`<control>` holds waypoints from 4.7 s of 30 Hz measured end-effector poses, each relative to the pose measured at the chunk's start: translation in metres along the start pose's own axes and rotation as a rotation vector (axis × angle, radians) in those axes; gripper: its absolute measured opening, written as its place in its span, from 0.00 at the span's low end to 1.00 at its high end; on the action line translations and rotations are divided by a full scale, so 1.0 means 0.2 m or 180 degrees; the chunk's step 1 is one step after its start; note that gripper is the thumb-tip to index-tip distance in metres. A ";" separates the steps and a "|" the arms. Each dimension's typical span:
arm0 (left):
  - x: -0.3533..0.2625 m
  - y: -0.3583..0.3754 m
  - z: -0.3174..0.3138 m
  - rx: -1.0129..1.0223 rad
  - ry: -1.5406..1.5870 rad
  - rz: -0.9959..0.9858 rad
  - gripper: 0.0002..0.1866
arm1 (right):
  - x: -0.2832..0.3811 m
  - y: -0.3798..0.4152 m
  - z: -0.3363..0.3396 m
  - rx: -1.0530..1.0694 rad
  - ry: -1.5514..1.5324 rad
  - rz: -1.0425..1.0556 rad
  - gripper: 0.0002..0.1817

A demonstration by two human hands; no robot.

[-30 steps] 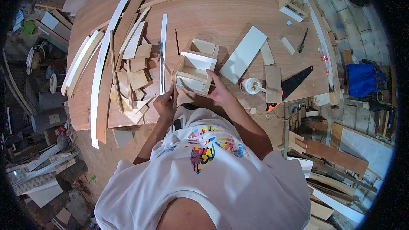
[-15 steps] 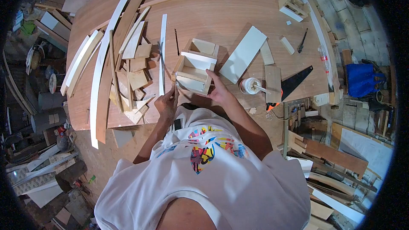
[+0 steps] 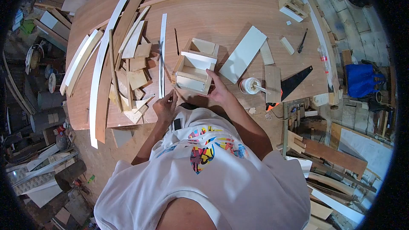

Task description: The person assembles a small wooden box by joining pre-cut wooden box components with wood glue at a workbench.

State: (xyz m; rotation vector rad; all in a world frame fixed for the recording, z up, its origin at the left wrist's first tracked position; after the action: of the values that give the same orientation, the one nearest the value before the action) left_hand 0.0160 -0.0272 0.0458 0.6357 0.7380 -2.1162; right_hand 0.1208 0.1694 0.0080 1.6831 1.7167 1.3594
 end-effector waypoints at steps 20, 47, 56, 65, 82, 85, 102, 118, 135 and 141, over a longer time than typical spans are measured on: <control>-0.05 -0.13 -0.05 -0.0592 0.0538 0.0083 0.09 | 0.02 0.04 -0.03 0.0067 -0.0073 0.0044 0.40; -0.04 -0.05 -0.03 -0.0228 -0.0027 -0.0373 0.08 | 0.01 0.03 -0.03 0.0004 -0.0044 0.0070 0.41; 0.08 -0.03 -0.03 0.0403 0.0592 0.0410 0.11 | 0.01 0.04 -0.02 -0.0064 0.0034 0.0006 0.39; 0.13 -0.08 -0.03 0.0390 0.2341 0.2136 0.11 | 0.01 0.03 -0.02 -0.0066 -0.0017 0.0047 0.41; -0.05 -0.14 -0.02 -0.0218 0.0321 0.0283 0.12 | 0.02 0.04 -0.04 0.0044 -0.0040 0.0019 0.38; -0.07 -0.15 -0.01 -0.0321 0.0269 0.0191 0.11 | 0.02 0.02 -0.03 -0.0004 -0.0048 0.0017 0.37; -0.13 -0.18 -0.01 -0.0661 -0.0258 -0.0720 0.07 | 0.01 0.00 0.00 -0.0024 -0.0045 -0.0061 0.36; -0.10 -0.16 -0.04 -0.0559 -0.0362 -0.0588 0.06 | 0.01 -0.01 0.01 0.0101 -0.0022 -0.0027 0.44; -0.10 -0.16 -0.03 0.0117 0.0060 0.0331 0.11 | 0.01 0.00 0.00 0.0168 -0.0100 -0.0023 0.42; -0.13 -0.19 0.00 0.0359 -0.0089 0.0238 0.13 | 0.01 -0.01 0.01 0.0229 -0.0054 0.0009 0.43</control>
State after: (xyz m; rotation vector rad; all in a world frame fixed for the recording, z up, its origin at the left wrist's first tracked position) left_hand 0.0000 0.0052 0.0740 0.6823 0.5739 -2.1045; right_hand 0.1214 0.1721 0.0063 1.7309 1.7741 1.2953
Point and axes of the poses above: each hand's wrist, its own y-axis away from the middle knuckle, its own z-axis out of the back of the hand, x = y × z, the point moved 3 cm from there along -y, towards the middle knuckle, and after that the axes turned 5 degrees about -x, right-handed, at the moved point
